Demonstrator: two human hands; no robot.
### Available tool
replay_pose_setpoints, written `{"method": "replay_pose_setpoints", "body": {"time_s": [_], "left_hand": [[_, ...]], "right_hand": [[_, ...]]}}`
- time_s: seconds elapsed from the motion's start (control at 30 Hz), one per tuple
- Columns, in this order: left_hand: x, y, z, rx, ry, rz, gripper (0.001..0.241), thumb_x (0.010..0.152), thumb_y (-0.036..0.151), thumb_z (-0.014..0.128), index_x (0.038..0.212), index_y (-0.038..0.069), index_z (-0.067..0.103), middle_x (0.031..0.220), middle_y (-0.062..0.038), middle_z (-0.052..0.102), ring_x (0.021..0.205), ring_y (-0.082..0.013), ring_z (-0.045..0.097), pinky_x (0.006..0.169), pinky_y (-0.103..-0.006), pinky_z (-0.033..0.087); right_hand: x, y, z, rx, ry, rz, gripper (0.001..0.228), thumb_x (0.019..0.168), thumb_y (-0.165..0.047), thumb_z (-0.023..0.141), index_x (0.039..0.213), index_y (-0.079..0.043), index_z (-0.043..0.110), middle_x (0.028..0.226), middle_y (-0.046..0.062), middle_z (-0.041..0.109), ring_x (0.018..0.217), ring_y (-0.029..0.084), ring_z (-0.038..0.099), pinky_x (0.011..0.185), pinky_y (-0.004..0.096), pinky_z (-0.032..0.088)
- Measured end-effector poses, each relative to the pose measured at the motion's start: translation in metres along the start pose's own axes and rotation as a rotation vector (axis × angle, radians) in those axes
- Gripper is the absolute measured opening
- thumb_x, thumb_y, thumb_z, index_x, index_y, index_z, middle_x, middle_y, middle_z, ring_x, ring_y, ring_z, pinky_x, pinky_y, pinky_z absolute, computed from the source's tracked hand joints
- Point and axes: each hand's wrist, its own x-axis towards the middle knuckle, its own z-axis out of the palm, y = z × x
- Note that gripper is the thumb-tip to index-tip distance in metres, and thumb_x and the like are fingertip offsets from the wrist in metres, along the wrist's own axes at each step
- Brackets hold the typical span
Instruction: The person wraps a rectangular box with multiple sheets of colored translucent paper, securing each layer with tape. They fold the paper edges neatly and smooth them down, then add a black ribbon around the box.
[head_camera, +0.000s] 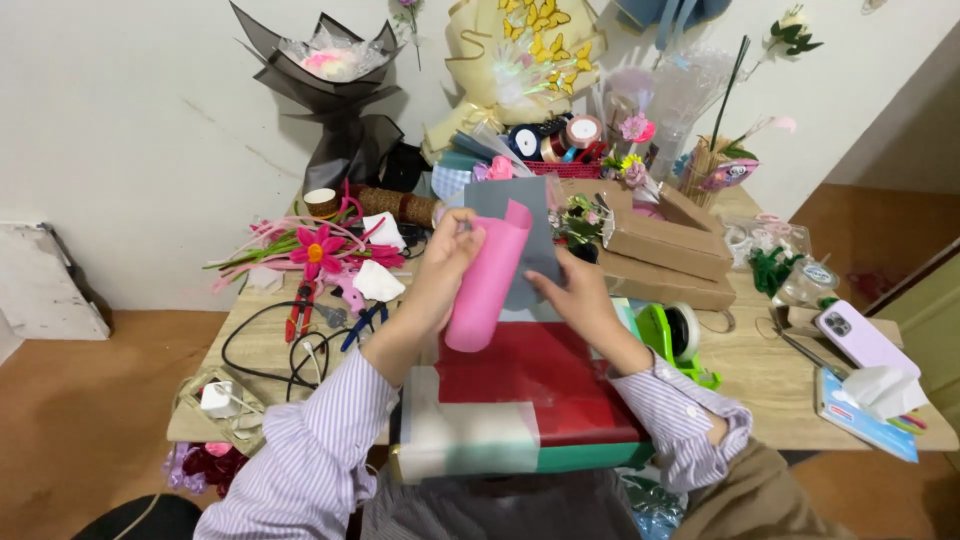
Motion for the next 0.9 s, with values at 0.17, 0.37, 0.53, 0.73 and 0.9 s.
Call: {"method": "replay_pose_setpoints", "body": {"time_s": [0.17, 0.37, 0.53, 0.73, 0.9], "left_hand": [[-0.014, 0.004, -0.031, -0.013, 0.286, 0.098, 0.016, 0.107, 0.025, 0.053, 0.117, 0.013, 0.047, 0.112, -0.012, 0.066, 0.093, -0.0195, 0.069, 0.077, -0.0328, 0.061], [-0.062, 0.007, -0.059, -0.131, 0.567, 0.025, 0.018, 0.109, 0.021, 0.051, 0.125, 0.013, 0.049, 0.112, -0.011, 0.065, 0.096, -0.0211, 0.069, 0.081, -0.0355, 0.060], [-0.119, 0.025, -0.077, -0.245, 0.799, -0.097, 0.031, 0.107, 0.020, 0.047, 0.138, 0.015, 0.049, 0.129, -0.005, 0.064, 0.116, -0.0160, 0.063, 0.104, -0.0353, 0.052], [-0.234, 0.014, -0.108, -0.335, 0.979, -0.135, 0.045, 0.108, 0.043, 0.045, 0.146, 0.023, 0.055, 0.140, 0.007, 0.064, 0.130, -0.0056, 0.061, 0.111, -0.0300, 0.048], [-0.275, 0.035, -0.094, -0.316, 1.066, -0.086, 0.050, 0.106, 0.048, 0.052, 0.148, 0.022, 0.057, 0.141, 0.008, 0.067, 0.129, -0.0009, 0.064, 0.112, -0.0219, 0.049]], "right_hand": [[-0.015, 0.042, -0.048, -0.105, 0.352, -0.180, 0.021, 0.080, -0.021, 0.091, 0.096, -0.016, 0.078, 0.083, 0.004, 0.077, 0.074, 0.021, 0.074, 0.067, 0.028, 0.055], [-0.072, 0.070, -0.119, -0.488, 0.419, -0.248, 0.034, 0.076, -0.004, 0.081, 0.104, -0.024, 0.080, 0.094, -0.006, 0.076, 0.094, 0.019, 0.071, 0.093, 0.030, 0.054], [-0.118, 0.077, -0.117, -0.673, 0.219, -0.308, 0.035, 0.079, -0.012, 0.074, 0.109, -0.029, 0.077, 0.100, -0.004, 0.072, 0.096, 0.019, 0.067, 0.082, 0.032, 0.055], [-0.145, 0.058, -0.097, -0.617, -0.152, -0.299, 0.059, 0.076, -0.001, 0.064, 0.125, -0.033, 0.072, 0.134, 0.000, 0.063, 0.125, 0.030, 0.053, 0.098, 0.053, 0.047], [-0.141, 0.057, -0.094, -0.389, -0.294, -0.344, 0.073, 0.074, 0.011, 0.055, 0.130, -0.032, 0.071, 0.147, -0.005, 0.060, 0.140, 0.031, 0.047, 0.115, 0.056, 0.036]]}}
